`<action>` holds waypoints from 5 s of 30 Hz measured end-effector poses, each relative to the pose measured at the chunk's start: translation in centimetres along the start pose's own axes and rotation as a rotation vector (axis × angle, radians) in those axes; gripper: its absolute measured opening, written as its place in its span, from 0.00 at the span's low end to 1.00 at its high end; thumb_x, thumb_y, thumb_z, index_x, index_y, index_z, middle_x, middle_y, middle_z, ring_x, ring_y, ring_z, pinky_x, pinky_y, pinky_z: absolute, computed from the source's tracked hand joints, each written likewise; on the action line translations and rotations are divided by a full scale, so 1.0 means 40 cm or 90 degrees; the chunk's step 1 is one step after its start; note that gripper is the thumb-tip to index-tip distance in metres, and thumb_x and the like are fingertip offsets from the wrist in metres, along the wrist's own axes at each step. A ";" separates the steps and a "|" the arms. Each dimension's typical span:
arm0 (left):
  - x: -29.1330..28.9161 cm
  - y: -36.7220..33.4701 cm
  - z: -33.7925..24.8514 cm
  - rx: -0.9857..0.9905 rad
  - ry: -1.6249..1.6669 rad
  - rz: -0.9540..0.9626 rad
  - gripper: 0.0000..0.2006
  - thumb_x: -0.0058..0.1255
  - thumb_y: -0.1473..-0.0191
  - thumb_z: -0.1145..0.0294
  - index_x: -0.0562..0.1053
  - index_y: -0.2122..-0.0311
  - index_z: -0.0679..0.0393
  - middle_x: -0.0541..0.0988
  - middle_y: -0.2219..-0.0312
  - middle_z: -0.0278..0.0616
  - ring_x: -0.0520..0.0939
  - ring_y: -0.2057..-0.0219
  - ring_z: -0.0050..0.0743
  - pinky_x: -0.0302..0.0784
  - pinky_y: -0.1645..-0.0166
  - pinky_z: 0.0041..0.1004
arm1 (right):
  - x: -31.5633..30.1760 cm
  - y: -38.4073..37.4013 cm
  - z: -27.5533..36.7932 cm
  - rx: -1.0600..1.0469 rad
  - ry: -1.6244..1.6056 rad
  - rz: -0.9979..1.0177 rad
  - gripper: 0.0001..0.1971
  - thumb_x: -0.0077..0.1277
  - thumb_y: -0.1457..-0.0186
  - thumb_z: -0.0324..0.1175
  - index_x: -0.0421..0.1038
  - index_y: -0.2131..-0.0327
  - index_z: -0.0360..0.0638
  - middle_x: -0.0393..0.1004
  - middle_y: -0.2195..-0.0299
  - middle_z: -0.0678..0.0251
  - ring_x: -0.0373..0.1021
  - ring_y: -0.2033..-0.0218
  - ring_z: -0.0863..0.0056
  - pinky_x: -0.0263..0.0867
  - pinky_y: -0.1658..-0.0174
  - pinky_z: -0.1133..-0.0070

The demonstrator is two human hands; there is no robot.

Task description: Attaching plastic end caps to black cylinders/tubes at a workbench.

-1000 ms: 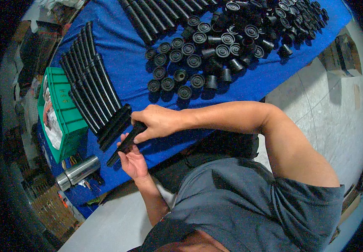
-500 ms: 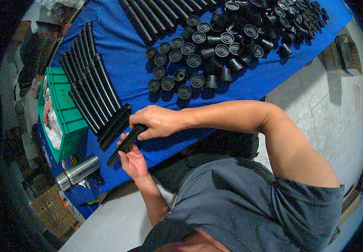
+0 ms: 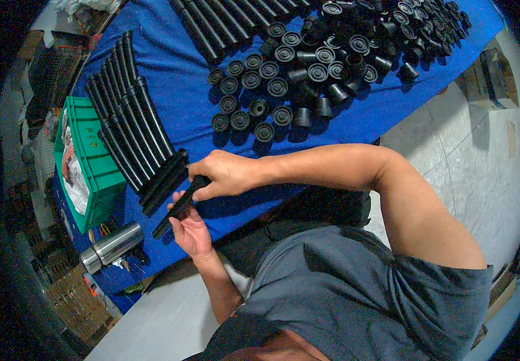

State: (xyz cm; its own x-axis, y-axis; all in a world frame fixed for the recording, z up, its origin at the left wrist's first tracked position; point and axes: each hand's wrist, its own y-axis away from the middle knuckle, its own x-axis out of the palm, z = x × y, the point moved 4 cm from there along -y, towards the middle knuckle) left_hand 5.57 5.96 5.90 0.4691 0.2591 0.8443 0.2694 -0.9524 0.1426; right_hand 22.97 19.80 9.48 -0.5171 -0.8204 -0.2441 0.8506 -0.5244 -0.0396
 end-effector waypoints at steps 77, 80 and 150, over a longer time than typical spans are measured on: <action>0.290 -0.512 -0.241 0.328 -1.665 0.014 0.24 0.43 0.48 0.61 0.67 0.44 0.52 0.78 0.63 0.55 0.79 0.63 0.59 0.73 0.57 0.51 | -0.001 -0.003 0.018 -0.113 -0.060 0.089 0.24 0.51 0.44 0.51 0.75 0.68 0.33 0.76 0.74 0.50 0.75 0.71 0.57 0.69 0.67 0.68; 0.264 -0.526 -0.225 0.222 -1.727 -0.066 0.25 0.41 0.48 0.59 0.67 0.44 0.49 0.78 0.59 0.54 0.79 0.59 0.59 0.73 0.55 0.51 | -0.003 0.000 0.020 -0.115 -0.066 0.077 0.24 0.51 0.44 0.51 0.75 0.68 0.33 0.76 0.74 0.50 0.75 0.71 0.57 0.69 0.67 0.67; 0.109 -0.023 -0.136 0.289 -1.568 0.134 0.25 0.44 0.60 0.81 0.71 0.51 0.61 0.74 0.59 0.51 0.74 0.56 0.52 0.69 0.49 0.43 | 0.023 0.012 0.007 -0.219 -0.004 0.025 0.11 0.51 0.49 0.35 0.72 0.75 0.35 0.72 0.80 0.56 0.70 0.78 0.60 0.64 0.72 0.68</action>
State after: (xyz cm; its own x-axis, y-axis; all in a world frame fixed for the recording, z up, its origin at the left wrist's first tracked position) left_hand 2.77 7.08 12.26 0.0833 0.1608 -0.9835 0.0411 -0.9866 -0.1578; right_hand 22.87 18.71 9.51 -0.4836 -0.8401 -0.2458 0.8512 -0.3861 -0.3554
